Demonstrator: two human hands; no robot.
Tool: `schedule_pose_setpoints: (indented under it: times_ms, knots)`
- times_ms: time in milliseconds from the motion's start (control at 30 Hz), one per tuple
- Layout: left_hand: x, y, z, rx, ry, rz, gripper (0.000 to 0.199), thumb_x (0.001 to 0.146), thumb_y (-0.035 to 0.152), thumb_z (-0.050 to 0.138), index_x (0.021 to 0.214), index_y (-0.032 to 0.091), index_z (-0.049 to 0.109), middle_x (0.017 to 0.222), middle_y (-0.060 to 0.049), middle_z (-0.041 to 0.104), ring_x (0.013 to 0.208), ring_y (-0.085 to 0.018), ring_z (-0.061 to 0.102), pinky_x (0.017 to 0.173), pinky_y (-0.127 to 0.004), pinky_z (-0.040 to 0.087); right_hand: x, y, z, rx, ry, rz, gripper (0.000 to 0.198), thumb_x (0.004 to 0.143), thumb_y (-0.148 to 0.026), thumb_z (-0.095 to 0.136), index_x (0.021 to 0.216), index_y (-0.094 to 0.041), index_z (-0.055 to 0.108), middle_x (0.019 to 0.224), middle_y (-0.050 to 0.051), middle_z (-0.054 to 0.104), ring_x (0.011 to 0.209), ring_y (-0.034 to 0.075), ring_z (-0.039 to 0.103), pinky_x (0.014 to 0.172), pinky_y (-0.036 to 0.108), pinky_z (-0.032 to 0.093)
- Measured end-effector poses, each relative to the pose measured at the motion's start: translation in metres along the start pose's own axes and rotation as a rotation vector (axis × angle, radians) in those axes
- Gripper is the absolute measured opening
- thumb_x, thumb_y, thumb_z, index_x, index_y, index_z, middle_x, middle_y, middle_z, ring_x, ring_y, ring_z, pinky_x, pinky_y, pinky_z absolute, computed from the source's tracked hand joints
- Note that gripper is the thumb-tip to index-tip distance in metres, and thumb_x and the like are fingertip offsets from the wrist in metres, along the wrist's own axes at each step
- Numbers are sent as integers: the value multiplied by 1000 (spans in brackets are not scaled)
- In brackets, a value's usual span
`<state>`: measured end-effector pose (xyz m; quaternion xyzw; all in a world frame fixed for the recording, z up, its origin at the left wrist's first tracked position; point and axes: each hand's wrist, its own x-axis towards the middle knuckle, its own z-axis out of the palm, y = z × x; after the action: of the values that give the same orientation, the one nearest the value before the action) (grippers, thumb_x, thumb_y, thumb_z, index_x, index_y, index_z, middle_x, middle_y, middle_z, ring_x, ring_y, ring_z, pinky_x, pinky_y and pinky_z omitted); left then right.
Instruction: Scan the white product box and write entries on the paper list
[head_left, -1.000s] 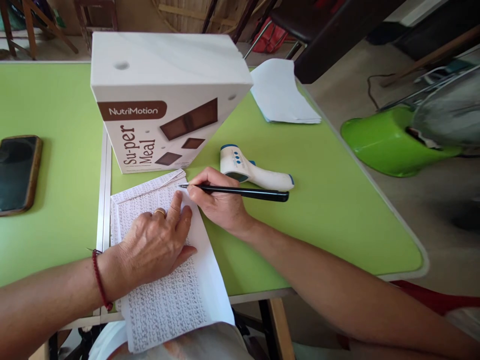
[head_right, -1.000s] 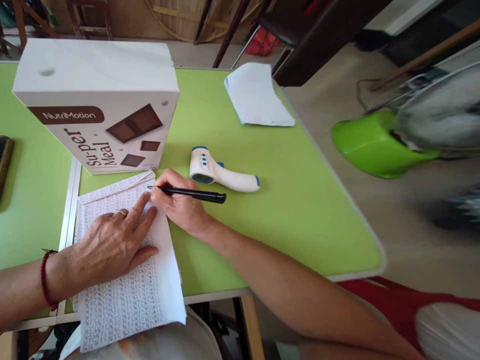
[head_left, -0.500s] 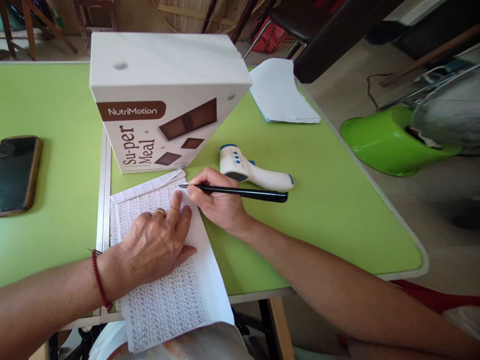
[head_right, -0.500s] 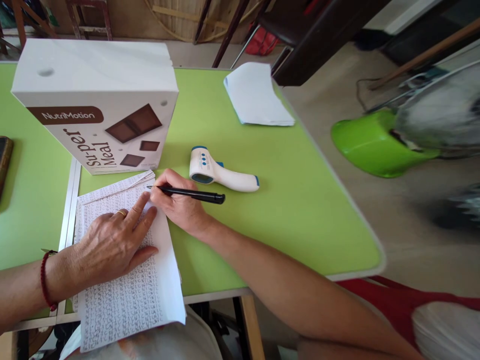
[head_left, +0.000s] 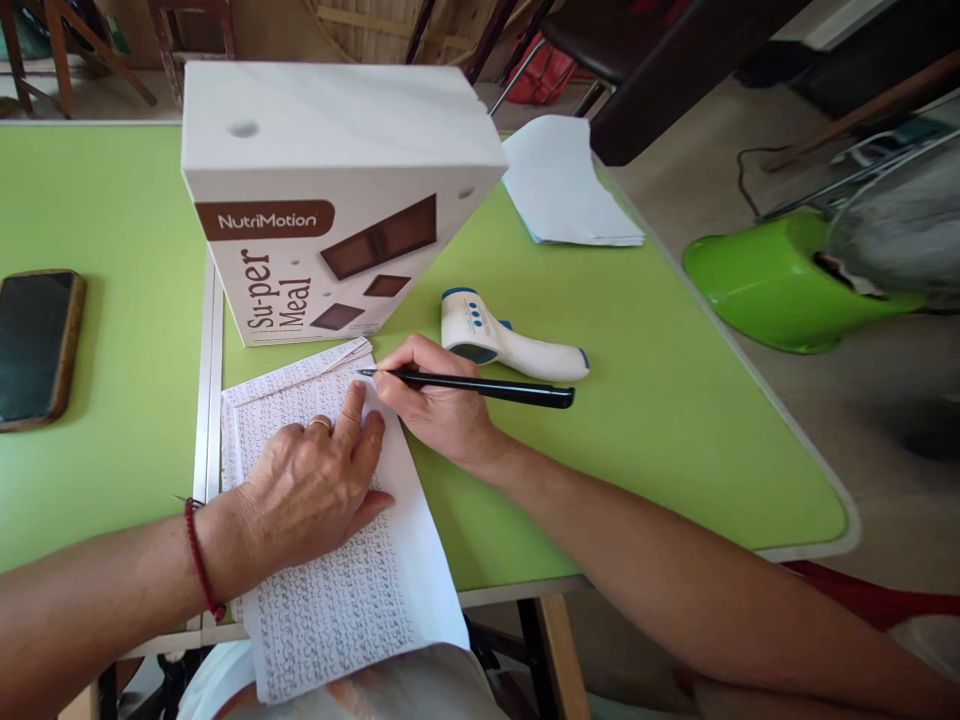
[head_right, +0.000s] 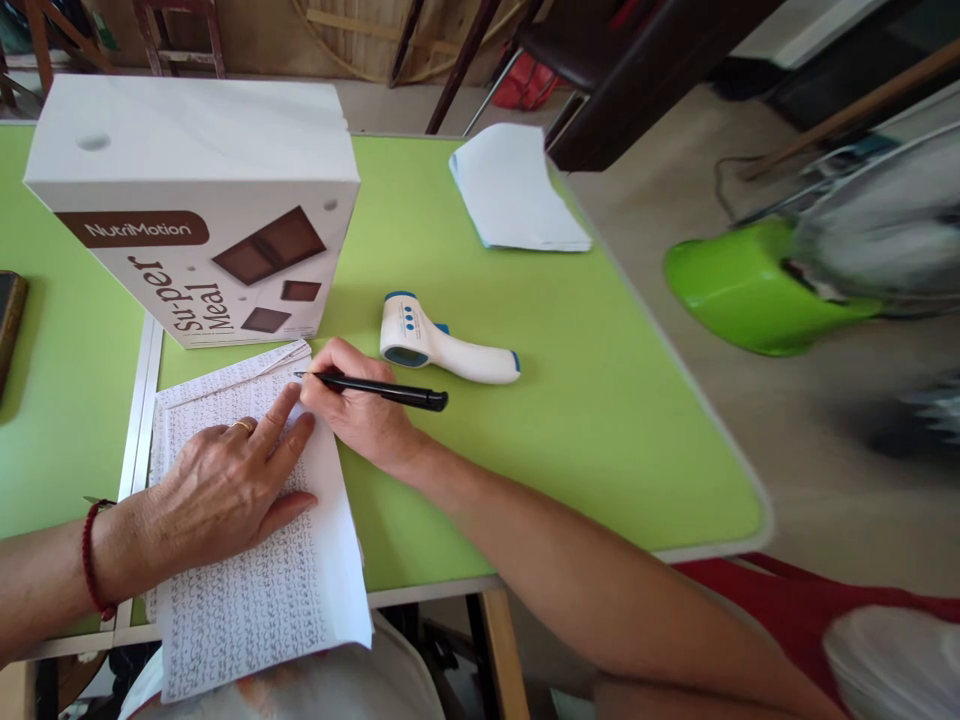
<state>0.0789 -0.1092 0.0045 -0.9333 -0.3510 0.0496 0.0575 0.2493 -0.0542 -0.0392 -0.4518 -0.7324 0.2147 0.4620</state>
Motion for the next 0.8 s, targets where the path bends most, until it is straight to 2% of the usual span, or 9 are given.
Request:
schedule_pose_setpoints:
  times_ms: [567, 800]
  knots:
    - [0, 0, 0, 5, -18, -1, 63, 92, 48, 54, 136, 4, 42, 147, -28, 34, 74, -23, 63, 54, -34, 52, 0, 0, -1, -5, 3, -3, 16, 77, -16, 53, 65, -23, 45, 53, -7, 48, 47, 10, 41, 46, 23, 36]
    - [0, -1, 0, 3, -14, 4, 61, 93, 47, 52, 135, 4, 43, 146, -28, 35, 74, -24, 63, 53, -35, 53, 0, 1, -2, 0, 76, -13, 15, 78, -17, 54, 65, -22, 48, 53, -6, 50, 48, 10, 44, 47, 23, 38]
